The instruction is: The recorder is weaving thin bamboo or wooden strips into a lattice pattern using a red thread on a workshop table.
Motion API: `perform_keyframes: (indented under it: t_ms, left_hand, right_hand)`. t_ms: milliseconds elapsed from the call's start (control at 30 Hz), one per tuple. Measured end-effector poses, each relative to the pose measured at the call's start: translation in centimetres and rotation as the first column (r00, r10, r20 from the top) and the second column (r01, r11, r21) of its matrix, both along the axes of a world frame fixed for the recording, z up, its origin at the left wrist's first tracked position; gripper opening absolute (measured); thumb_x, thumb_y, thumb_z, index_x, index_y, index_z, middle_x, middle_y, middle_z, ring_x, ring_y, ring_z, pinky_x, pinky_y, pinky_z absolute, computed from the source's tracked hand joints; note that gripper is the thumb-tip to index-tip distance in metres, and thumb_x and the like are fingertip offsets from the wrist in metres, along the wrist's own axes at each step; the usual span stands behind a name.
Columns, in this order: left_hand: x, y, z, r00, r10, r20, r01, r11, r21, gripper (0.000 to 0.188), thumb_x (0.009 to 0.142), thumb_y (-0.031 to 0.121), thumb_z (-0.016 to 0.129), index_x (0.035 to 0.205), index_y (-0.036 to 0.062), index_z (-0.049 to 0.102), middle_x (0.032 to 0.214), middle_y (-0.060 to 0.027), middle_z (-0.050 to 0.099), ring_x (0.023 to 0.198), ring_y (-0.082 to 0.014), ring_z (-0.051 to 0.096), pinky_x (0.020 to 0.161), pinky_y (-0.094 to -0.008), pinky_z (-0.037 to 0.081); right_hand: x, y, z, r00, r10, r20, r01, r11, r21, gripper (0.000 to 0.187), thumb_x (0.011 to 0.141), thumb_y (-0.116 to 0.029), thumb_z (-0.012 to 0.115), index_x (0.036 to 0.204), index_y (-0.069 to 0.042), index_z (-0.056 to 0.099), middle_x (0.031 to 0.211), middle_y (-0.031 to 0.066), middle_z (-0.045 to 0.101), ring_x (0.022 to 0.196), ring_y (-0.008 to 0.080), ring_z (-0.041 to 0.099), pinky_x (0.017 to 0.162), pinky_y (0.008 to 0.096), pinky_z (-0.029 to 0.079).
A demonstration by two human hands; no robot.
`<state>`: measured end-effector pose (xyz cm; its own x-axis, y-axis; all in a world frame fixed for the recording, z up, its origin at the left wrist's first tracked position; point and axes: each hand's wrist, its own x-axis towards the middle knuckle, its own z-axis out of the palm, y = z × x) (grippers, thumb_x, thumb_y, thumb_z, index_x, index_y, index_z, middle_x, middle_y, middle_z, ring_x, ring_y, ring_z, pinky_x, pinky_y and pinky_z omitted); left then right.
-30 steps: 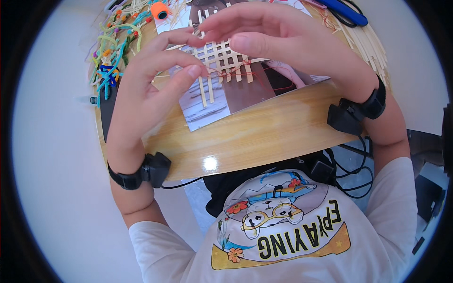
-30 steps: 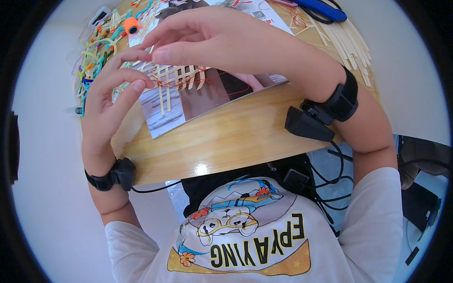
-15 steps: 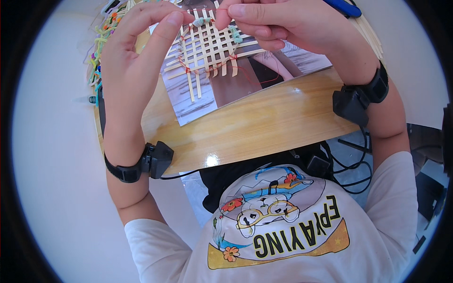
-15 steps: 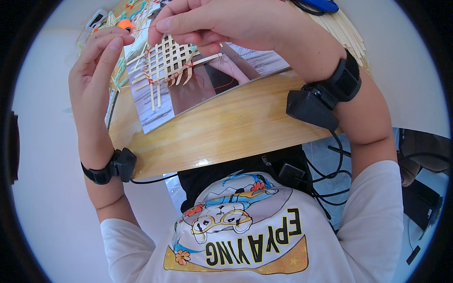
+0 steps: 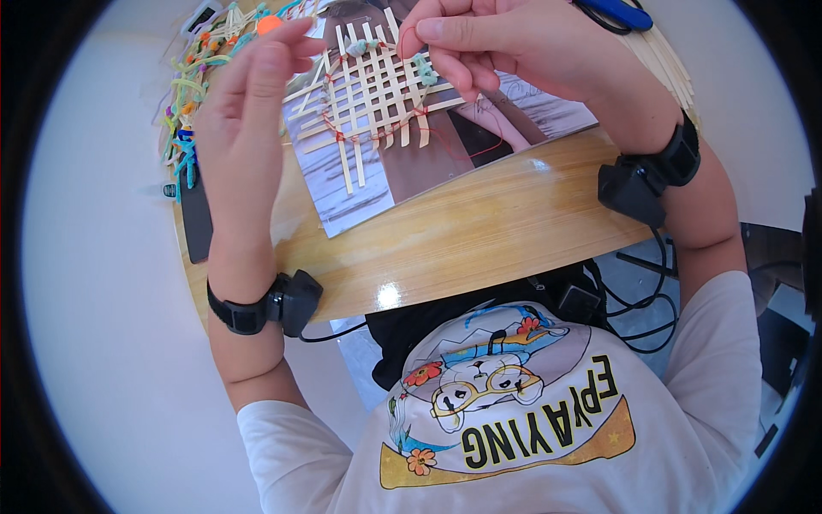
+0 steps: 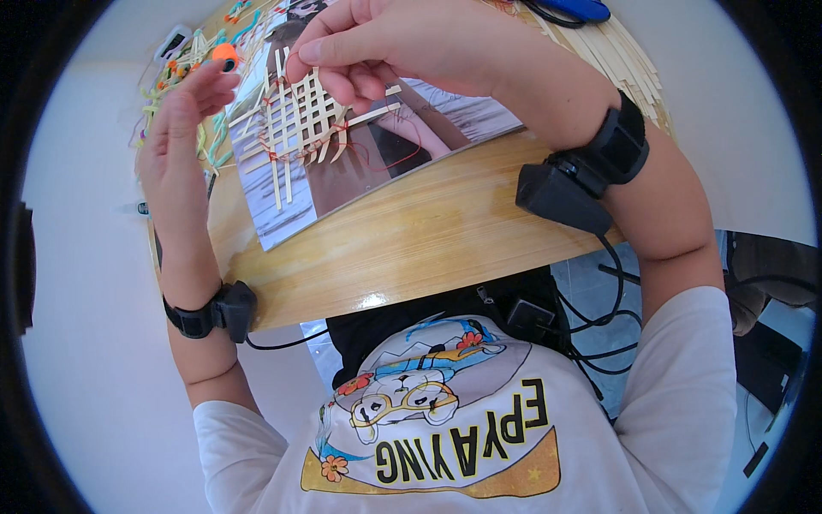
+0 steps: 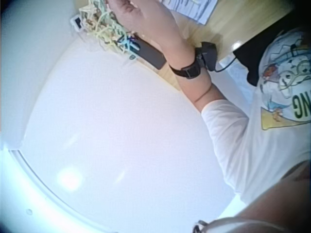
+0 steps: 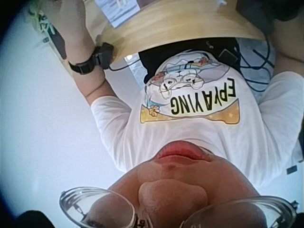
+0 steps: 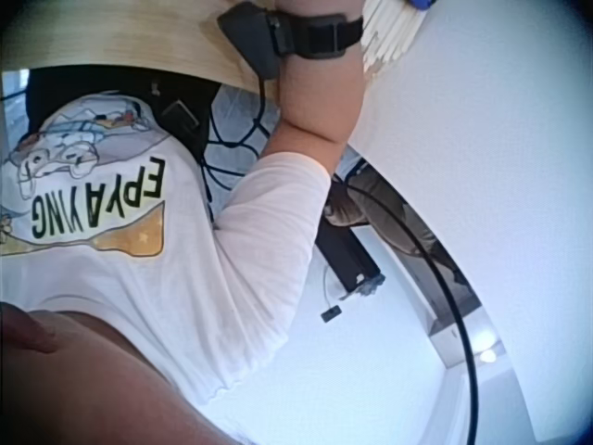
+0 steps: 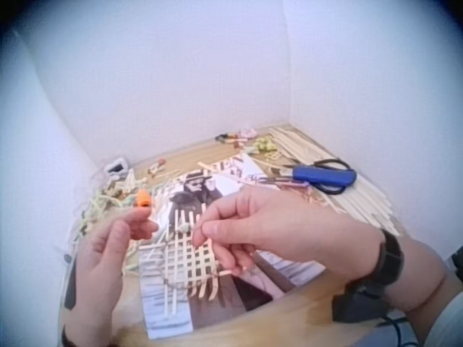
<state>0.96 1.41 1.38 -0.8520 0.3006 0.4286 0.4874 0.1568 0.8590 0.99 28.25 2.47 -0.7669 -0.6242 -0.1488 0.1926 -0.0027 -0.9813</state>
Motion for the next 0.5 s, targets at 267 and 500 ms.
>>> perform_keyframes:
  t_ms: [267, 500]
  left_hand:
    - [1.6, 0.9, -1.0, 0.916, -0.12, 0.383, 0.168, 0.981, -0.094, 0.031, 0.096, 0.026, 0.075, 0.117, 0.0025, 0.076, 0.103, -0.0052, 0.077, 0.097, -0.009, 0.067, 0.085, -0.0241, 0.052]
    - [1.2, 0.6, -1.3, 0.919, -0.096, 0.382, 0.161, 0.977, -0.141, 0.023, 0.095, 0.019, 0.077, 0.109, 0.0015, 0.077, 0.097, -0.0029, 0.075, 0.092, -0.0072, 0.067, 0.081, -0.0228, 0.052]
  right_hand:
    - [0.4, -0.8, -0.2, 0.999, -0.026, -0.037, 0.028, 0.997, 0.068, 0.024, 0.109, -0.013, 0.051, 0.115, 0.004, 0.065, 0.076, 0.0024, 0.066, 0.063, 0.0062, 0.059, 0.058, 0.0186, 0.049]
    - [0.2, -0.9, -0.5, 0.997, -0.063, -0.04, 0.066, 0.993, 0.094, 0.023, 0.108, -0.011, 0.052, 0.115, 0.005, 0.065, 0.077, 0.004, 0.067, 0.064, 0.0071, 0.06, 0.059, 0.019, 0.049]
